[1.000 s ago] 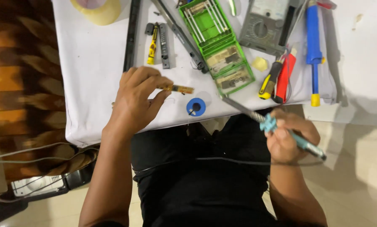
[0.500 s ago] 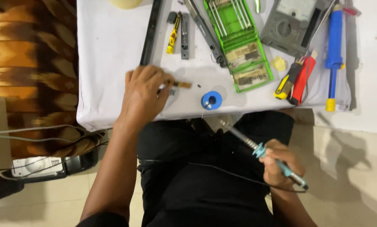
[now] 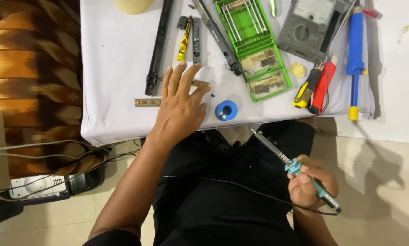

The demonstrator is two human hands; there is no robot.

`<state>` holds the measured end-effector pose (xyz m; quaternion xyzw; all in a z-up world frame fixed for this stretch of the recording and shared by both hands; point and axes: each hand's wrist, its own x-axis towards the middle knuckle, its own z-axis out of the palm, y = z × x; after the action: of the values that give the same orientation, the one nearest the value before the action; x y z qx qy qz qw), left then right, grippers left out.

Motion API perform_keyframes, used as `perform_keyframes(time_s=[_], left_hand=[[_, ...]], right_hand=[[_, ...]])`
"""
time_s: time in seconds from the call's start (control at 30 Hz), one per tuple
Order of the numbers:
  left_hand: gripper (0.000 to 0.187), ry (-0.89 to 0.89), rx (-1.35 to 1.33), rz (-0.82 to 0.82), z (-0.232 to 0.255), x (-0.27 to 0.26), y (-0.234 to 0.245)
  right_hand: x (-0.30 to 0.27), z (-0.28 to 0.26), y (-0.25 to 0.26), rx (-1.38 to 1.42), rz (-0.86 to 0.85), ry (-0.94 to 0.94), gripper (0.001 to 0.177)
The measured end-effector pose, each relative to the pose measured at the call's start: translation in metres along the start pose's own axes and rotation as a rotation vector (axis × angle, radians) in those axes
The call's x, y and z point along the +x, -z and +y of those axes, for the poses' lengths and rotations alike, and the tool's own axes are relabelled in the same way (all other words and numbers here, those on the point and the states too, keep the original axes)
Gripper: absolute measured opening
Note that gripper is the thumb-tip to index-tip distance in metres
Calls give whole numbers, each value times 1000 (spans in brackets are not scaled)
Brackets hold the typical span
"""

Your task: Soldering components onto a small circuit board using a soldering iron at a workbench.

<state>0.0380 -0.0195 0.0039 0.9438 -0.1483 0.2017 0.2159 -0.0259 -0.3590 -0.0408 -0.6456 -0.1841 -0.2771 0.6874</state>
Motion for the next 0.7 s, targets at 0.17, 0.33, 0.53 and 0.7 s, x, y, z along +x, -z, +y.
perform_keyframes(time_s=[0.17,0.33,0.53,0.7], left_hand=[[24,6,-33,35,11,6,9],[34,42,-71,-16,6,7,14],[31,18,-132,-45,19,3,15],[26,-27,-146,36,31,3,-7]], right_hand=[[5,-5,0,-8,18,-43,15],[2,0,4,9,36,-45,12],[1,2,11,18,-14,-81,13],[3,5,8,7,21,-110,18]])
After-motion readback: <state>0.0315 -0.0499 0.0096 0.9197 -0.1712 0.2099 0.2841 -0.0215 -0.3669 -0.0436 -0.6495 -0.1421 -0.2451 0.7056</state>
